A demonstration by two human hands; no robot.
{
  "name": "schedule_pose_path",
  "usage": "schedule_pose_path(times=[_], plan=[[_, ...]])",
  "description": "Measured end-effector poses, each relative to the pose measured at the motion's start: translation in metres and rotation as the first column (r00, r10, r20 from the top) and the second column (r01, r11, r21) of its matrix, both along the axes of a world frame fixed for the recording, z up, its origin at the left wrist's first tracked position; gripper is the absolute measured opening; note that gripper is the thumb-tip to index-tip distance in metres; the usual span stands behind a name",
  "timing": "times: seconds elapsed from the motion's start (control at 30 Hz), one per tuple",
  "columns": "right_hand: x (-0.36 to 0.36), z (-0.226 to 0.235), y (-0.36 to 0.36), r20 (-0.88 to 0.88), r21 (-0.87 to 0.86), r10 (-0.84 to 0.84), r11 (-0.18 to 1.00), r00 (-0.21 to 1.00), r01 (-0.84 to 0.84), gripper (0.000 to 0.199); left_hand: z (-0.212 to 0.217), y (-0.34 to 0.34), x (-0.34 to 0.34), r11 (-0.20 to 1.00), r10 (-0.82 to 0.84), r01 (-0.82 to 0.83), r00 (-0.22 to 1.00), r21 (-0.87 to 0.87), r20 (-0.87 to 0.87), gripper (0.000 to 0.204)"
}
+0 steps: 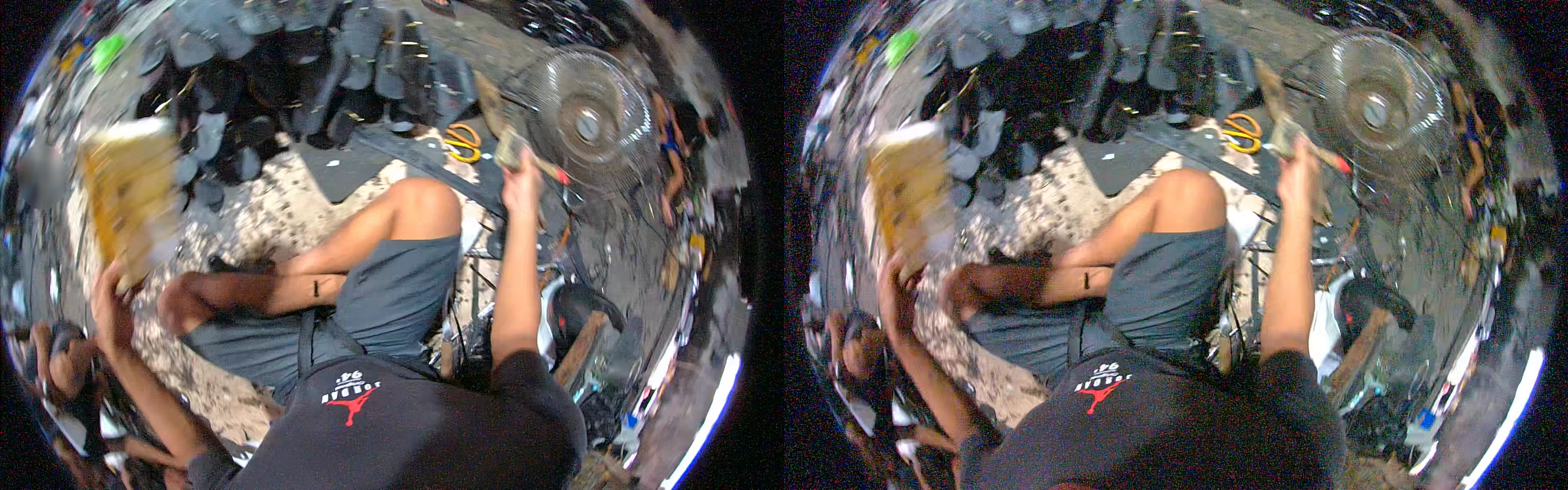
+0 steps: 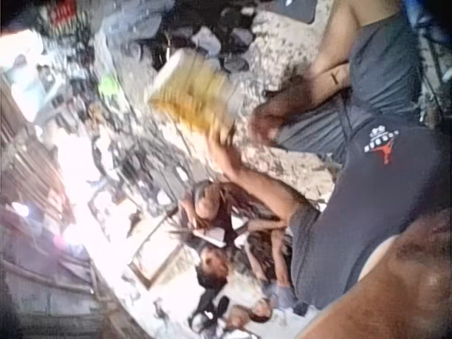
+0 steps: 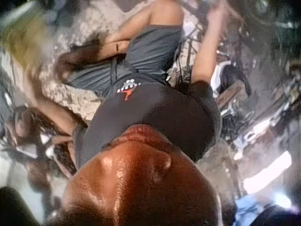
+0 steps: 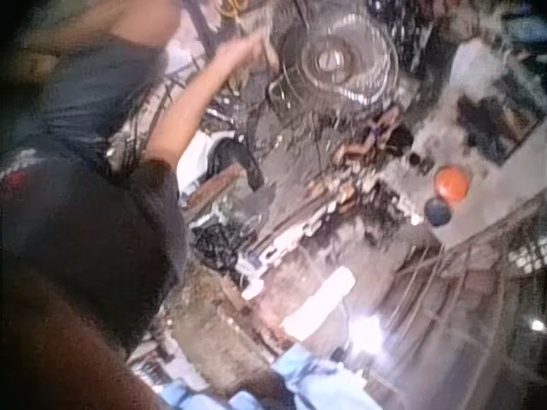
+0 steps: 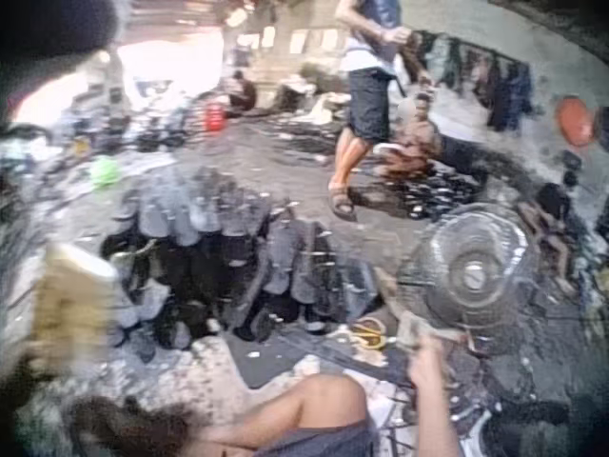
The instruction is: The person sits on the floor and repeatedly applies a brown adhesive to the soles of black sandals using a brush. After finishing several units, the person stands, walks across the workshop, and lifts a large black sheet of material.
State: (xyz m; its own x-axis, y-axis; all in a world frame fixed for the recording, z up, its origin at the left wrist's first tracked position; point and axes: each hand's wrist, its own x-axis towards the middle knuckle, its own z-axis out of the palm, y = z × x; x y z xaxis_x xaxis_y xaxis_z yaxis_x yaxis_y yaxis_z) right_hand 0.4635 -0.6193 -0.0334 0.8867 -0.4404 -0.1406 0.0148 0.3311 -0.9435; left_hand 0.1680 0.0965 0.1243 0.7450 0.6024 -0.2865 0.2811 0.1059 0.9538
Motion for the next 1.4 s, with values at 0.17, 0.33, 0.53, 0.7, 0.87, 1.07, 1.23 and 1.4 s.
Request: schedule_pose_path(times=[0.17,0.33,0.53,0.7,0.87,1.07,1.23,1.4], plan=[[0.145,-0.086,0.009,-0.11,-0.137,0.05,0.988,0.993,-0.065,0.037,0.008,0.057,-0.124,0.978,0.204,-0.203,0.979,0.038,-0.015,0.049],[0.223,-0.116,0.041,-0.243,-0.506,0.105,0.835,0.964,-0.218,0.037,-0.011,-0.007,-0.219,0.881,0.469,-0.451,0.874,0.145,-0.132,0.038],[0.269,-0.092,-0.021,-0.257,-0.964,-0.274,0.009,0.927,-0.265,0.046,-0.063,-0.048,-0.288,0.686,0.708,-0.728,0.664,0.007,-0.241,0.029],[0.275,-0.033,0.016,-0.213,-0.913,-0.11,0.377,0.971,-0.158,0.051,-0.101,-0.088,-0.35,0.575,0.762,-0.817,0.553,-0.04,-0.338,0.032],[0.251,0.077,0.012,-0.017,-0.732,0.061,0.679,0.998,-0.054,0.057,-0.157,-0.074,-0.368,0.625,0.686,-0.781,0.544,0.007,-0.483,0.057],[0.174,0.218,0.03,0.233,-0.476,0.345,0.856,0.909,-0.202,0.065,-0.202,-0.092,-0.358,0.437,0.834,-0.887,0.461,-0.148,-0.302,0.055],[0.04,0.25,0.289,0.433,-0.145,0.459,0.885,0.776,-0.442,0.041,-0.224,-0.086,-0.4,0.4,0.895,-0.915,0.401,-0.05,-0.195,0.056],[-0.043,0.254,0.405,0.515,0.163,0.697,0.491,0.498,-0.856,0.03,-0.135,-0.037,-0.293,0.565,0.678,-0.764,0.645,0.311,0.352,0.052]])
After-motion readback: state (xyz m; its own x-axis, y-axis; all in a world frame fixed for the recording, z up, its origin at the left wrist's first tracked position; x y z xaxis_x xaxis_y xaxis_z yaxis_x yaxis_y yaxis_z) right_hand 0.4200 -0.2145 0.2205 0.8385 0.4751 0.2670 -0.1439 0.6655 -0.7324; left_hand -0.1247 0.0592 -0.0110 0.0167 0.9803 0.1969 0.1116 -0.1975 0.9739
